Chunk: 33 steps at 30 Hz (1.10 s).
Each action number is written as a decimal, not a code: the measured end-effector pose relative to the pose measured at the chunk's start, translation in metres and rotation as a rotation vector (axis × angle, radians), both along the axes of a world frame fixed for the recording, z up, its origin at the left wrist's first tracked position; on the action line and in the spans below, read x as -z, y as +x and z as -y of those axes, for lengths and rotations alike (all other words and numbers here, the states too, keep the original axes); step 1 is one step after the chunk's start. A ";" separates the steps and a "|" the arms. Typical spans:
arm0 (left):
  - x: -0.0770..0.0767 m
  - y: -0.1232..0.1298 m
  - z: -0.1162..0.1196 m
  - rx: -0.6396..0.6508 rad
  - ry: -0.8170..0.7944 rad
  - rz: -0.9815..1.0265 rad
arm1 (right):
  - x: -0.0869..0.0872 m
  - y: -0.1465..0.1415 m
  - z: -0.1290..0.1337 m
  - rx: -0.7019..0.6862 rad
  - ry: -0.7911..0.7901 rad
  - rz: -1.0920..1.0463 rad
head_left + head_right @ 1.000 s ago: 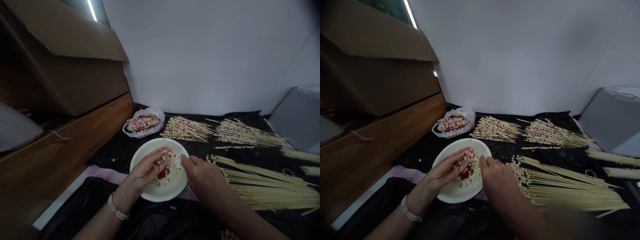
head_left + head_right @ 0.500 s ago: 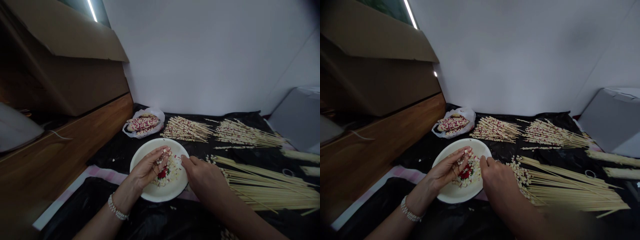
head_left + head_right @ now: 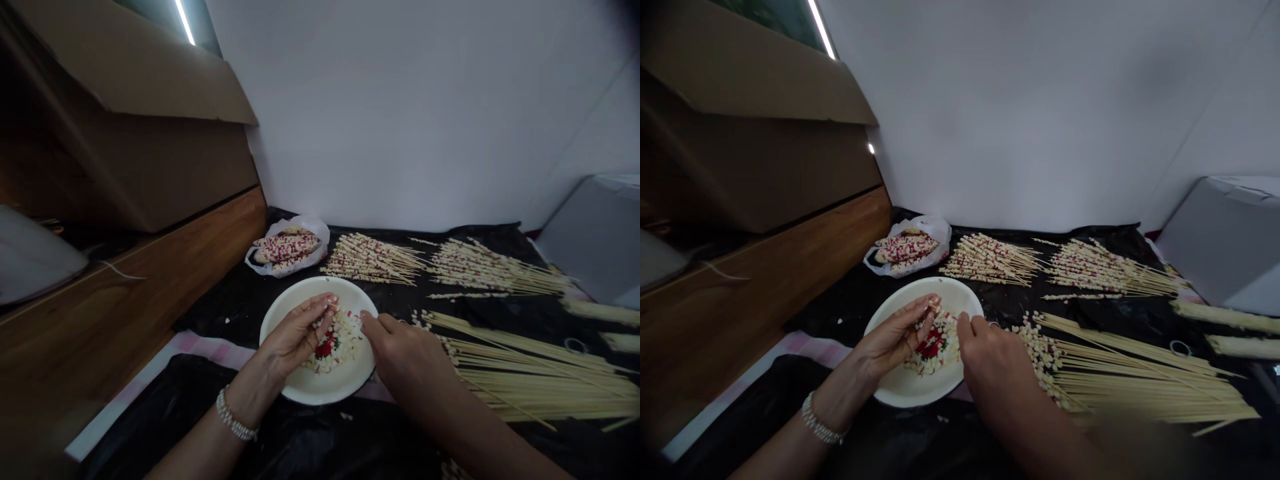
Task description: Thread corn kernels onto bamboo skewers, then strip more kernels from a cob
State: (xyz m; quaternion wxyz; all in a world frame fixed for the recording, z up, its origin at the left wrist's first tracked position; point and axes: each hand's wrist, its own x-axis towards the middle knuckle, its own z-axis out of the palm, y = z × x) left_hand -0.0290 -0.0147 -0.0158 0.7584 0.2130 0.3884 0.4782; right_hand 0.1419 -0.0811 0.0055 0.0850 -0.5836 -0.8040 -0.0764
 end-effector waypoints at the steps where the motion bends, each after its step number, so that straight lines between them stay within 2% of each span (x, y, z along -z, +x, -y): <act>1: 0.000 0.000 0.000 0.003 0.010 -0.004 | 0.000 0.000 0.000 -0.005 0.006 0.000; 19: 0.000 0.001 0.006 0.178 0.120 -0.051 | 0.008 -0.004 0.000 0.000 -0.009 0.021; 27: -0.001 0.002 0.001 0.138 -0.015 0.126 | 0.000 0.001 -0.003 0.063 -0.036 0.017; 33: 0.005 0.000 -0.001 0.084 0.003 0.090 | 0.001 0.002 -0.002 0.051 -0.029 0.002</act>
